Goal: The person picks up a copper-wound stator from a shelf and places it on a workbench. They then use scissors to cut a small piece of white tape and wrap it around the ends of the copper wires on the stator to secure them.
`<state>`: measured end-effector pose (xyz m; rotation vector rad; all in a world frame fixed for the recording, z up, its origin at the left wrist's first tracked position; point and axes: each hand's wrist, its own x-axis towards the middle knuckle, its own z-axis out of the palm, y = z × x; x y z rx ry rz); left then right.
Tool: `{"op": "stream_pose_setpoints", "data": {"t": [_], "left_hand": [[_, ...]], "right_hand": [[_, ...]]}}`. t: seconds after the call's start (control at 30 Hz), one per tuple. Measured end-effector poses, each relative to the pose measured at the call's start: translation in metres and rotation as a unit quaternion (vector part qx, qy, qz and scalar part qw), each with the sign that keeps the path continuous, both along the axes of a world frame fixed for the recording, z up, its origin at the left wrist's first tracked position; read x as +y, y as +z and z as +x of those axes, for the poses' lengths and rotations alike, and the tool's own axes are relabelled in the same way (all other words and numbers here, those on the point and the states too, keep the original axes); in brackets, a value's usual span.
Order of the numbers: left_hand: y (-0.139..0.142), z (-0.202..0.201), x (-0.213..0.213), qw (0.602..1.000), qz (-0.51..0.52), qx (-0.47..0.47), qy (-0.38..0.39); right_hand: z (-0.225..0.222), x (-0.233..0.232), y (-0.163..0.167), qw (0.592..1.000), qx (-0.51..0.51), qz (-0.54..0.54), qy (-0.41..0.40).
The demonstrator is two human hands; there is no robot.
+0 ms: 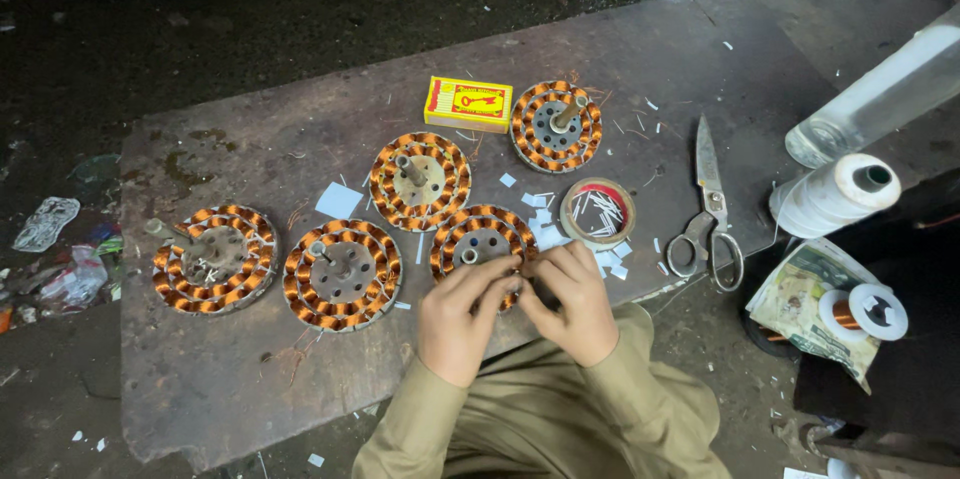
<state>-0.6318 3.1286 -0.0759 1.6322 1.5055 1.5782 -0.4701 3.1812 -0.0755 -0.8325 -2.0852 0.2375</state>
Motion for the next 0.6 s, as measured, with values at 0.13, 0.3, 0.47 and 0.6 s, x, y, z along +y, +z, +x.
{"op": "stream_pose_setpoints", "data": {"t": [0.13,0.3,0.47,0.6], "left_hand": [[0.011,-0.001,-0.002,0.998,0.038,0.043,0.015],[0.015,0.001,-0.002,0.997,0.057,0.060,-0.001],[0.018,0.001,-0.003,1.000,0.023,0.012,0.012],[0.017,-0.001,-0.007,0.998,0.056,0.006,-0.004]], "right_hand": [[-0.005,-0.007,-0.008,0.999,0.022,-0.008,-0.044],[-0.009,-0.014,-0.009,0.997,0.034,0.009,-0.066],[-0.013,-0.017,-0.007,0.997,0.024,0.009,-0.077],[-0.010,-0.016,-0.010,0.997,0.009,0.010,-0.078]]}}
